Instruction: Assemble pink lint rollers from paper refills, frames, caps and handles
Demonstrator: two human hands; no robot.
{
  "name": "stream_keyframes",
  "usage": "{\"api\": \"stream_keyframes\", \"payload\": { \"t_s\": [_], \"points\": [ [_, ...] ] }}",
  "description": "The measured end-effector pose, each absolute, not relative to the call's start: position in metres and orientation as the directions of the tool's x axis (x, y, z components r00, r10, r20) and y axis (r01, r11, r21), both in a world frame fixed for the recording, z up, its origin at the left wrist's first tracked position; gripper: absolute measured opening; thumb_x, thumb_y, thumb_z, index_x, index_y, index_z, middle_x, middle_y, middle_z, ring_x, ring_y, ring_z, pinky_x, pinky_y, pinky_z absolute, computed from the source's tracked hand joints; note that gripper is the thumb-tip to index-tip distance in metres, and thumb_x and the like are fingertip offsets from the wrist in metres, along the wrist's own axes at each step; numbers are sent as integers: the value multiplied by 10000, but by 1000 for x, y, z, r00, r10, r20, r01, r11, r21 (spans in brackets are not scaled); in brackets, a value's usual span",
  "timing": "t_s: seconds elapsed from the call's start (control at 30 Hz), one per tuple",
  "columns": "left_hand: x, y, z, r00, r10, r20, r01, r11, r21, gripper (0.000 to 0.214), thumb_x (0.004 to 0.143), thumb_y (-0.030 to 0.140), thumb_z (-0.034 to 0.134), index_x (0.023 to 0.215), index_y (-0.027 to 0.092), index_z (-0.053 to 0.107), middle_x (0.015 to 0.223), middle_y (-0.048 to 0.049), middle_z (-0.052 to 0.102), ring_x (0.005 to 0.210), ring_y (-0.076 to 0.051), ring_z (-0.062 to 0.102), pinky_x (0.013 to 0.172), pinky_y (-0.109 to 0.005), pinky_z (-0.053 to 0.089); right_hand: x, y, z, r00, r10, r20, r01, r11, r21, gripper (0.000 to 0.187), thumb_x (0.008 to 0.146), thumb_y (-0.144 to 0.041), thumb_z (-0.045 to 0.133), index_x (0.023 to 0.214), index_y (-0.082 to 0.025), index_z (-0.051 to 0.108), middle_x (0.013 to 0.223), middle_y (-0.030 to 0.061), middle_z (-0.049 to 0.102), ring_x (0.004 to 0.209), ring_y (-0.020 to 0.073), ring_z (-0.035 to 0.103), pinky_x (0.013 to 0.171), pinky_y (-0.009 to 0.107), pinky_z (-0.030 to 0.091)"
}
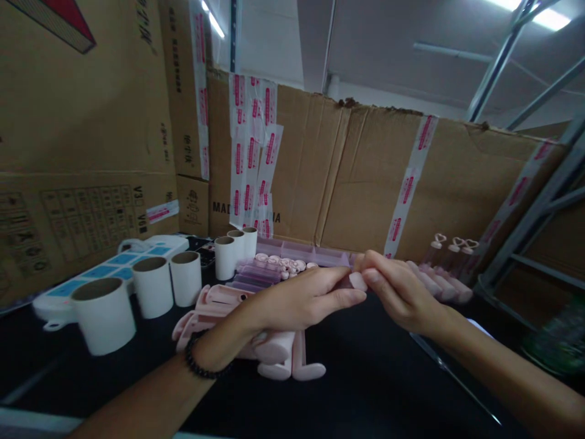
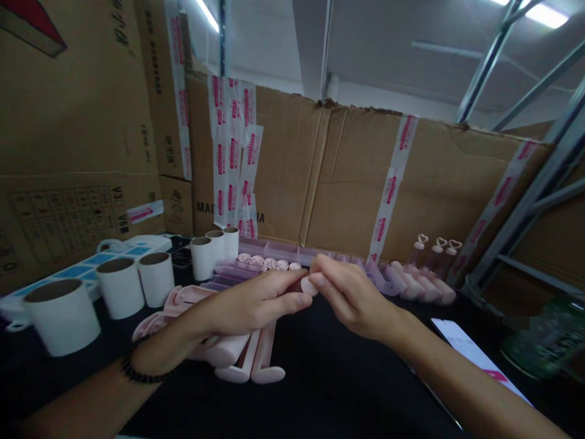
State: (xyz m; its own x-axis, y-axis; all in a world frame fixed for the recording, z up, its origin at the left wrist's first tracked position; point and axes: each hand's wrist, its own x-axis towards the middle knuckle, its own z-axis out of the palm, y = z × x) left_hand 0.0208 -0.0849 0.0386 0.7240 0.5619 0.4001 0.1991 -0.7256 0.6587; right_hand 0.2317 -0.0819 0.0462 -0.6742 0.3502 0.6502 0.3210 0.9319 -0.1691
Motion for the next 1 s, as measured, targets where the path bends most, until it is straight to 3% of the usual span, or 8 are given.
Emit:
{"api": "stream_keyframes", "payload": {
  "t_s": [0.1, 0.23, 0.33, 0.47, 0.57, 0.67, 0.73, 1.0],
  "points": [
    [20, -86, 39, 758, 531, 377, 122, -684, 719, 227, 1004, 392, 470, 953, 181, 536, 835, 7, 489, 747, -129, 452, 701, -251, 423, 232, -83, 46, -683, 323, 655, 310, 940, -141, 221, 1067, -256, 370, 852, -236, 414, 700, -35, 488, 576, 114, 437, 548, 245, 343],
    [18, -87, 36, 795, 557, 239, 98, -507, 856, 319, 1002, 509, 449, 928, 199, 473, 755, 42, 395, 611, -100, 364, 542, -230, 346, 232, -81, 46, -704, 272, 656, 279, 955, -97, 221, 1065, -272, 366, 852, -237, 414, 715, -29, 500, 580, 116, 451, 543, 244, 346],
    [18, -89, 37, 797, 558, 231, 95, -494, 864, 337, 1000, 530, 440, 902, 207, 453, 731, 53, 376, 570, -95, 340, 506, -232, 312, 231, -81, 46, -697, 289, 656, 278, 953, -124, 220, 1060, -271, 372, 847, -237, 414, 720, -26, 499, 603, 121, 466, 573, 246, 361],
    [20, -88, 41, 743, 540, 395, 138, -702, 699, 249, 1014, 411, 445, 928, 194, 530, 798, 9, 537, 697, -133, 502, 666, -258, 419, 224, -87, 44, -593, 440, 675, 398, 888, -230, 267, 1052, -277, 400, 788, -235, 387, 666, -45, 446, 573, 116, 424, 570, 253, 338],
    [21, -85, 38, 655, 594, 468, 363, -790, 495, 259, 1019, 411, 443, 1027, 194, 584, 911, -44, 669, 818, -205, 625, 742, -306, 440, 211, -91, 42, -413, 590, 693, 500, 783, -369, 341, 1051, -329, 409, 727, -228, 368, 626, -53, 405, 555, 110, 395, 551, 261, 301],
    [22, -81, 32, 533, 676, 508, 658, -709, 253, 366, 1029, 494, 381, 1102, 192, 574, 913, -94, 718, 833, -294, 692, 695, -355, 438, 198, -89, 41, -262, 710, 654, 485, 683, -547, 392, 1044, -405, 408, 699, -219, 393, 621, -46, 407, 573, 116, 406, 557, 269, 297],
    [22, -80, 29, 489, 699, 522, 765, -631, 129, 394, 1035, 510, 347, 1149, 192, 550, 920, -111, 737, 840, -335, 716, 671, -375, 440, 191, -86, 42, -223, 746, 628, 445, 651, -615, 404, 1036, -429, 413, 694, -216, 405, 622, -45, 407, 580, 118, 402, 565, 273, 300],
    [23, -80, 31, 425, 715, 556, 860, -509, -2, 406, 1048, 522, 261, 1189, 221, 496, 923, -91, 755, 817, -357, 738, 640, -391, 430, 179, -82, 49, -135, 745, 653, 484, 624, -613, 419, 1018, -414, 426, 653, -209, 409, 623, -29, 457, 596, 131, 429, 586, 296, 277]
  ]
}}
